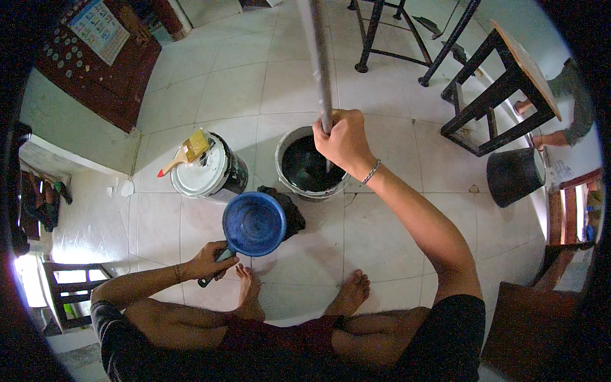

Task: The person sits on the floor and pours water from a blue plastic jug into a white bucket containing dark paint. They then use a long metal rod to stir the mixture repeatedly, blending the water into the paint.

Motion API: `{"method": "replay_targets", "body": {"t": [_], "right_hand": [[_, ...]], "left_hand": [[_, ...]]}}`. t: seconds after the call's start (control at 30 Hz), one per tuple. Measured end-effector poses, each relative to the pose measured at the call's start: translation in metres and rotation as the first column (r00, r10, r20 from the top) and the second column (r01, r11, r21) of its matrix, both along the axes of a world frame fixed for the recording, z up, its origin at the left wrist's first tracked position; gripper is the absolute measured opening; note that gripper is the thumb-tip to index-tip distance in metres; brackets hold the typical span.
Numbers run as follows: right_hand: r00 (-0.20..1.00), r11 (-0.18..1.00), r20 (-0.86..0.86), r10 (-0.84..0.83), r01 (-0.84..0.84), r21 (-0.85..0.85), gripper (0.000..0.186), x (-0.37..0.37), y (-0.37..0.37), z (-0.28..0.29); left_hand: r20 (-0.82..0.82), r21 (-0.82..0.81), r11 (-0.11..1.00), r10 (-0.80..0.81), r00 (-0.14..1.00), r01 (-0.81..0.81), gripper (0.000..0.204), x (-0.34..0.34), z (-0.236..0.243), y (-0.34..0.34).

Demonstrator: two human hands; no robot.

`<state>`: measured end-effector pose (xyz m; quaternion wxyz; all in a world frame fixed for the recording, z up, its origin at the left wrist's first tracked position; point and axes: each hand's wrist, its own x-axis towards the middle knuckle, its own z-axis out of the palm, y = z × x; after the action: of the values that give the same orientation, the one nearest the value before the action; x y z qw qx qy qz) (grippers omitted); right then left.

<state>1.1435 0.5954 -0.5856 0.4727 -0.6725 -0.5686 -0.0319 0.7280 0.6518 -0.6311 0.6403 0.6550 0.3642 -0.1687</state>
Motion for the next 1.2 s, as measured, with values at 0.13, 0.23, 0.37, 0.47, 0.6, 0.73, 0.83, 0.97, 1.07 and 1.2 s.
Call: {"method": "replay_targets", "body": {"t": [0.13, 0.23, 0.37, 0.47, 0.6, 0.73, 0.83, 0.97, 1.07, 1.2], "right_hand": [[0.855, 0.996, -0.513, -0.083, 0.087, -0.017, 0.037, -0.008, 0.001, -0.002], [0.970, 0.983, -0.225, -0.087, 0.121, 0.139, 0.036, -0.001, 0.002, -0.005], [0.968, 0.982, 0.249, -0.028, -0.020, 0.187, 0.032, 0.007, 0.001, -0.009], [0.996, 0.994, 0.092, -0.007, -0.003, 0.110, 0.032, 0.000, 0.000, -0.010], [0.891, 0.994, -0.447, -0.082, 0.104, 0.026, 0.033, -0.006, -0.001, -0.007], [0.988, 0.973, 0.008, -0.157, 0.153, 0.174, 0.032, 0.005, -0.001, -0.003], [0.960, 0.987, 0.273, -0.060, 0.016, 0.159, 0.030, 0.005, 0.000, -0.006], [0.996, 0.997, -0.076, -0.041, 0.045, 0.061, 0.032, -0.007, 0.001, -0.009], [0.910, 0.995, -0.413, -0.046, 0.080, 0.066, 0.039, -0.008, 0.001, -0.008], [0.976, 0.968, 0.198, -0.086, 0.035, 0.248, 0.037, 0.004, 0.003, -0.008]], "left_hand": [[0.011, -0.001, 1.000, 0.002, 1.000, -0.002, 0.031, 0.002, 0.001, -0.001], [0.007, 0.009, 1.000, -0.002, 1.000, 0.002, 0.032, 0.001, 0.002, 0.000], [-0.012, 0.010, 1.000, -0.011, 1.000, 0.012, 0.032, 0.001, 0.001, 0.001], [0.008, 0.038, 0.999, -0.015, 1.000, 0.015, 0.032, 0.001, 0.000, 0.000], [-0.031, 0.006, 1.000, 0.000, 1.000, 0.000, 0.031, 0.001, 0.000, 0.000], [-0.017, 0.013, 1.000, -0.002, 1.000, 0.002, 0.030, 0.000, -0.001, 0.000], [-0.008, 0.023, 1.000, -0.006, 1.000, 0.007, 0.030, -0.001, -0.004, 0.001], [0.001, 0.028, 0.999, -0.019, 1.000, 0.019, 0.030, -0.002, -0.006, 0.001], [-0.029, 0.011, 1.000, -0.003, 1.000, 0.004, 0.030, -0.001, -0.005, 0.001], [-0.012, 0.016, 1.000, -0.009, 1.000, 0.009, 0.030, 0.000, -0.001, 0.001]]}}
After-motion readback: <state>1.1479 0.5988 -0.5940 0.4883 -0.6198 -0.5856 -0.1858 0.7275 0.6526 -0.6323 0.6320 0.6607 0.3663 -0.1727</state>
